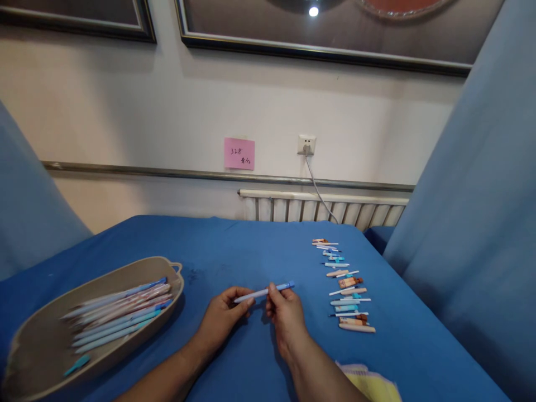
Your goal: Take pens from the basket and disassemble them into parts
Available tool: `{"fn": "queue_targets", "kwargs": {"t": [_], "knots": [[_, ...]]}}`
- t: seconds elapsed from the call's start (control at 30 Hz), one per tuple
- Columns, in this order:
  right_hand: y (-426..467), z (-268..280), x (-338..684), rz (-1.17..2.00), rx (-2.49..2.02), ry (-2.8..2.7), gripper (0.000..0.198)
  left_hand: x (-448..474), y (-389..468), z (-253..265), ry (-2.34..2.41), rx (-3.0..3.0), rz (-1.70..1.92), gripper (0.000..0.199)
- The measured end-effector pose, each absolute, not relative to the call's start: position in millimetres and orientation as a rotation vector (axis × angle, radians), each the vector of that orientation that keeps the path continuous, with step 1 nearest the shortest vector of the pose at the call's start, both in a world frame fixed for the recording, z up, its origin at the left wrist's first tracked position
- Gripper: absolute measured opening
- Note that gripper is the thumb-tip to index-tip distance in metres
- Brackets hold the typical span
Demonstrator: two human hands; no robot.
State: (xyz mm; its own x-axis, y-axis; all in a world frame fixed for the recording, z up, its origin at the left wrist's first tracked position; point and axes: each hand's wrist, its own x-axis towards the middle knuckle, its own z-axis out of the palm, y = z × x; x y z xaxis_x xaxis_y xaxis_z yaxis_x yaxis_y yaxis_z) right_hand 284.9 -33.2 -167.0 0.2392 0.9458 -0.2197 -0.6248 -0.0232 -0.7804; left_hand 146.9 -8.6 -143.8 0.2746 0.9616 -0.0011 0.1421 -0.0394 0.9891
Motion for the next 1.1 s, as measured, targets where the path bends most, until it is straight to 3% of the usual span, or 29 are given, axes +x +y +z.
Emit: {"fn": "queue_targets", "kwargs": {"t": [0.57, 0.87, 1.1], "knots": [[-35.1, -157.2, 284.9, 0.989, -1.135, -0.794, 0.042, 144.0, -24.7, -130.5, 1.123, 1.878, 0.792, 0.032], [-37.2, -151.0, 284.0, 1.004, -1.101, -0.801, 0.040, 146.5, -19.9, -138.2, 1.045, 1.586, 0.754, 0.032], [-40.6, -148.5, 282.4, 1.211, -1.171, -0.752, 0.051, 141.1, -28.2, -122.5, 1.071, 2.023, 0.884, 0.025]]}}
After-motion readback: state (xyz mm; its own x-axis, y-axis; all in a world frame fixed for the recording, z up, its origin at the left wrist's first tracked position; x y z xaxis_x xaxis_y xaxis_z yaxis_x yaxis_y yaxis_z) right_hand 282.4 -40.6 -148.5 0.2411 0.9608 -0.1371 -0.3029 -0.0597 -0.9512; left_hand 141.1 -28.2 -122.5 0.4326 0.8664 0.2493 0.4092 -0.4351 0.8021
